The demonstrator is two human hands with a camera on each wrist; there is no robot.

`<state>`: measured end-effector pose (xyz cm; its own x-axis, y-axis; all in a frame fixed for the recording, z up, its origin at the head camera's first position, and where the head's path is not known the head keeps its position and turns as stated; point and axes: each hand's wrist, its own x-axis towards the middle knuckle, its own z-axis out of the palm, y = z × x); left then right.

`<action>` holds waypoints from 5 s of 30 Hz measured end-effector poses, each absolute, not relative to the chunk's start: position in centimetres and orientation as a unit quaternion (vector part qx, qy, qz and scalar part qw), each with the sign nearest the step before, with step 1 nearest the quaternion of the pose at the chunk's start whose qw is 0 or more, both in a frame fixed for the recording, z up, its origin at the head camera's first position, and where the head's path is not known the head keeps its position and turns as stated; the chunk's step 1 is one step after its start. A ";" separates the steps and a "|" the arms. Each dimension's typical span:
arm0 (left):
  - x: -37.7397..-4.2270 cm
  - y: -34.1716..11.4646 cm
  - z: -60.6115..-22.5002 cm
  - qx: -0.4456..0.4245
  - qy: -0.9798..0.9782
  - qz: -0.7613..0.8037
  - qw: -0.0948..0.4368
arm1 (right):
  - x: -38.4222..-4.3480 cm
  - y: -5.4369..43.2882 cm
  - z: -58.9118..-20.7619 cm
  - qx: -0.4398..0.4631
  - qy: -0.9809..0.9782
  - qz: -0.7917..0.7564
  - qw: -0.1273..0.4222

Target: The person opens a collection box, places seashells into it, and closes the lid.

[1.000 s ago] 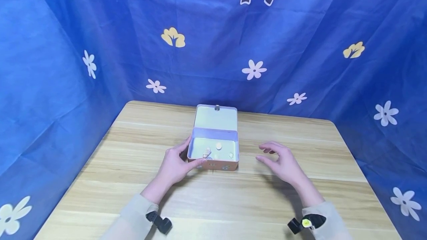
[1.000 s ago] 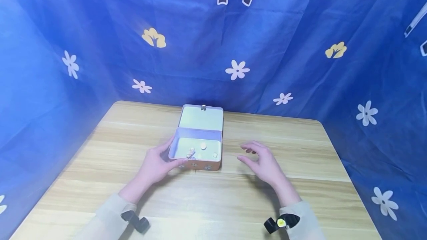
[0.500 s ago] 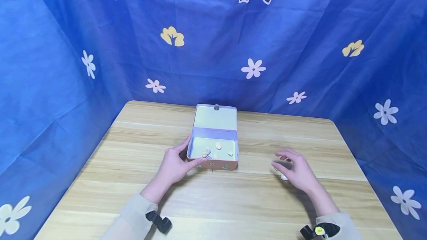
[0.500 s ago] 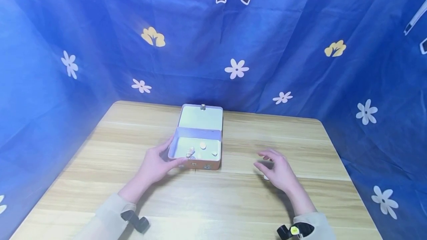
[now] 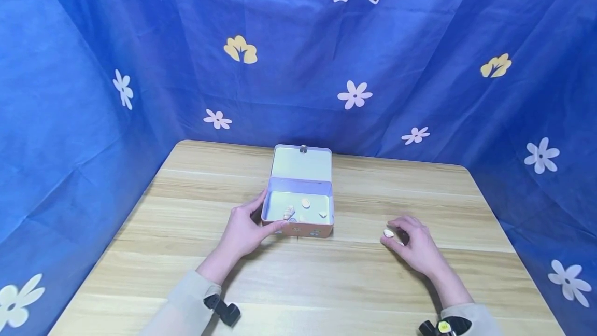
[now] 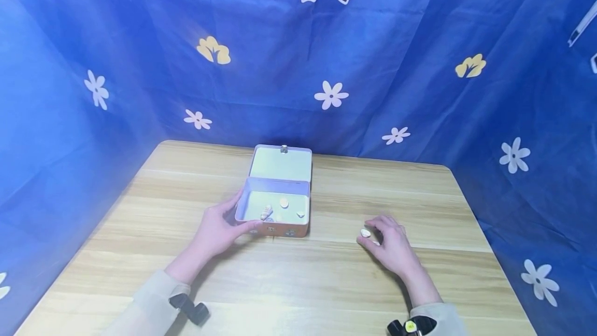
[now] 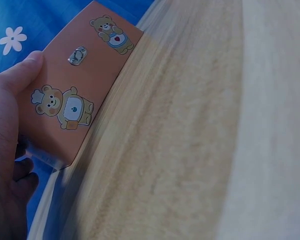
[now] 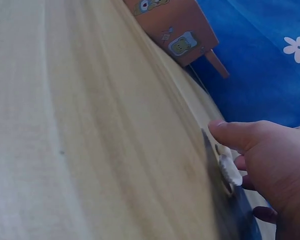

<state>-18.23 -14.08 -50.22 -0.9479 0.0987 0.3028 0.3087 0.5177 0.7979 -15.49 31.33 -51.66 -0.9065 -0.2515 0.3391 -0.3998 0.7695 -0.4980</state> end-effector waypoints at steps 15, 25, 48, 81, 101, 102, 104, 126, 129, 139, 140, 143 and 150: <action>-18.2 -14.1 -49.8 -0.117 -0.868 -0.471 0.107 | -15.6 31.2 -52.7 0.156 -0.934 0.292 0.131; -18.3 -14.3 -50.0 -0.116 -0.868 -0.470 0.109 | -16.1 30.6 -51.3 0.169 -0.922 0.322 0.135; -18.1 -14.2 -50.0 -0.116 -0.869 -0.467 0.112 | -18.6 25.5 -44.5 0.203 -0.910 0.343 0.116; -17.9 -14.2 -49.7 -0.116 -0.872 -0.462 0.112 | -21.8 15.4 -44.2 0.286 -0.861 0.415 0.071; -17.7 -14.3 -49.7 -0.115 -0.873 -0.461 0.112 | -22.1 13.4 -46.0 0.316 -0.872 0.363 0.093; -17.7 -14.3 -49.7 -0.115 -0.872 -0.462 0.111 | -22.1 13.4 -46.0 0.314 -0.873 0.363 0.087; -17.7 -14.3 -49.7 -0.117 -0.872 -0.462 0.111 | -22.0 13.2 -46.1 0.310 -0.873 0.368 0.076; -17.9 -14.2 -49.5 -0.115 -0.873 -0.463 0.104 | -20.9 15.7 -44.4 0.306 -0.864 0.395 0.062; -17.9 -14.2 -49.6 -0.114 -0.872 -0.465 0.104 | -20.4 16.9 -44.1 0.304 -0.864 0.395 0.070; -17.9 -14.3 -49.9 -0.123 -0.880 -0.445 0.114 | -18.4 21.7 -44.4 0.278 -0.877 0.380 0.093; -17.9 -14.3 -49.8 -0.123 -0.880 -0.444 0.113 | -18.2 22.2 -44.4 0.276 -0.879 0.376 0.097; -17.8 -14.3 -49.7 -0.122 -0.884 -0.438 0.111 | -17.5 24.0 -44.9 0.265 -0.887 0.363 0.110; -17.9 -14.2 -49.6 -0.123 -0.885 -0.434 0.113 | -16.0 28.2 -46.1 0.222 -0.902 0.352 0.114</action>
<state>-17.85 -14.19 -49.60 -0.9441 0.1190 0.3074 0.3160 0.5928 0.7408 -15.97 28.22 -46.06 -0.8760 -0.3199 0.3610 -0.4799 0.6538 -0.5850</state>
